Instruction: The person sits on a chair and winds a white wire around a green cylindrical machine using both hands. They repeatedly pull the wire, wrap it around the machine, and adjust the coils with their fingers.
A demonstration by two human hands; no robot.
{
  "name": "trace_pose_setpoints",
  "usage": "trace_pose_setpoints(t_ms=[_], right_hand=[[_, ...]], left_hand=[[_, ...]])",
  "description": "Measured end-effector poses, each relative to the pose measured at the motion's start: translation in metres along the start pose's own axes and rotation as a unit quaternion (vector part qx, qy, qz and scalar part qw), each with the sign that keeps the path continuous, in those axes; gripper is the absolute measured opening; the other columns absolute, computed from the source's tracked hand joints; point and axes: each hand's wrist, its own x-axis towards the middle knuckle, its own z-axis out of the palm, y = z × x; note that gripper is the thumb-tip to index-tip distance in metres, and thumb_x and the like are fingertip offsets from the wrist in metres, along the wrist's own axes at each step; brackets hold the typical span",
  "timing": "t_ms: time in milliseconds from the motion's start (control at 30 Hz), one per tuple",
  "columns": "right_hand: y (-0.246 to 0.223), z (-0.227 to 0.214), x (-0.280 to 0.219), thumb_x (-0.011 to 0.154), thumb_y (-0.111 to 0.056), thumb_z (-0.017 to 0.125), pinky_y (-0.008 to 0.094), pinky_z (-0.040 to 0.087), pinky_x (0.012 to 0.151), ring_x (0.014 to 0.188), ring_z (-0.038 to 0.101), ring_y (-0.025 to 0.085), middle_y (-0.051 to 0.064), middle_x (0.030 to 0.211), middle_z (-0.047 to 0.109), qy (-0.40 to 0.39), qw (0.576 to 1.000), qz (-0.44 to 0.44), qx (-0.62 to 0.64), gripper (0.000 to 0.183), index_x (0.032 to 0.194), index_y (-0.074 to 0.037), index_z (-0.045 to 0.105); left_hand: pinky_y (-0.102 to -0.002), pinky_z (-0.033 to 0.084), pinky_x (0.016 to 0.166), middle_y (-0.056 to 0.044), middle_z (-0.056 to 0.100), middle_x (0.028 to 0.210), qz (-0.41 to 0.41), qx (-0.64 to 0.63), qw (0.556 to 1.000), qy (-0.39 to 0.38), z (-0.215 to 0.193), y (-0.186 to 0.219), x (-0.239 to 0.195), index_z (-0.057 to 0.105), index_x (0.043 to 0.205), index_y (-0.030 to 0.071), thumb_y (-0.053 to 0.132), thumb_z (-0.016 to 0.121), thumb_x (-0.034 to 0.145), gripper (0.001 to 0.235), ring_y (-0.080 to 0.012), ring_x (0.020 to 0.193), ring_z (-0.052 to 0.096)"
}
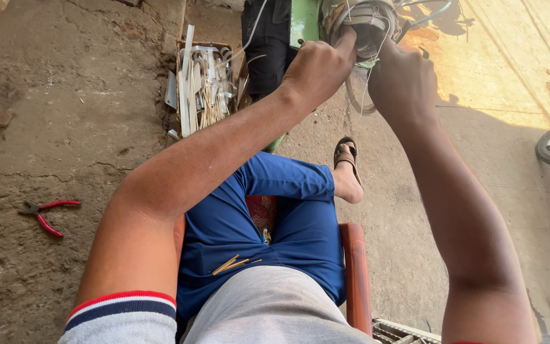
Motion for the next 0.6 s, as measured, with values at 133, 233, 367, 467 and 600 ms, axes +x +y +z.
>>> trace_pose_setpoints(t_ms=[133, 233, 367, 467, 600], right_hand=[[-0.006, 0.009, -0.001, 0.099, -0.006, 0.059, 0.049, 0.055, 0.055, 0.067, 0.071, 0.04, 0.021, 0.074, 0.068, 0.025, 0.997, -0.014, -0.069, 0.029, 0.126, 0.0, 0.067], [-0.005, 0.022, 0.009, 0.098, -0.007, 0.06, 0.046, 0.055, 0.053, 0.065, 0.071, 0.039, 0.021, 0.076, 0.069, 0.035, 0.995, -0.032, -0.09, 0.021, 0.112, 0.006, 0.067], [-0.006, 0.045, 0.021, 0.096, -0.007, 0.061, 0.042, 0.058, 0.056, 0.07, 0.073, 0.037, 0.021, 0.079, 0.07, 0.056, 0.99, -0.019, -0.13, 0.015, 0.1, 0.005, 0.067], [-0.007, 0.052, 0.026, 0.088, -0.007, 0.064, 0.041, 0.059, 0.055, 0.072, 0.074, 0.036, 0.021, 0.082, 0.071, 0.014, 0.986, -0.015, -0.165, 0.014, 0.095, 0.004, 0.067], [-0.001, 0.03, 0.021, 0.1, -0.007, 0.063, 0.048, 0.057, 0.062, 0.075, 0.072, 0.043, 0.025, 0.086, 0.07, 0.006, 0.999, 0.012, -0.04, 0.012, 0.105, 0.004, 0.067]], left_hand=[[-0.023, 0.041, 0.038, -0.005, 0.063, 0.12, 0.017, 0.048, 0.999, -0.008, -0.001, 0.001, -0.004, 0.074, 0.093, 0.004, 0.021, 0.071, 0.084, 0.02, -0.0057, 0.045, 0.054], [-0.024, 0.039, 0.04, -0.008, 0.063, 0.125, 0.039, 0.066, 0.997, -0.012, -0.001, -0.004, -0.003, 0.075, 0.089, 0.002, 0.02, 0.071, 0.086, 0.019, -0.0053, 0.047, 0.055], [-0.024, 0.04, 0.041, -0.012, 0.061, 0.134, 0.063, 0.078, 0.995, -0.023, 0.001, -0.006, -0.003, 0.075, 0.086, 0.002, 0.02, 0.071, 0.084, 0.018, -0.0066, 0.049, 0.056], [-0.025, 0.04, 0.04, -0.012, 0.06, 0.136, 0.054, 0.084, 0.995, -0.024, 0.0, -0.005, -0.006, 0.075, 0.092, 0.002, 0.023, 0.07, 0.085, 0.023, -0.008, 0.047, 0.057], [-0.023, 0.038, 0.034, -0.016, 0.063, 0.126, 0.026, 0.05, 0.998, 0.002, -0.005, -0.007, -0.002, 0.072, 0.111, 0.003, 0.027, 0.066, 0.085, 0.036, -0.0056, 0.038, 0.054]])
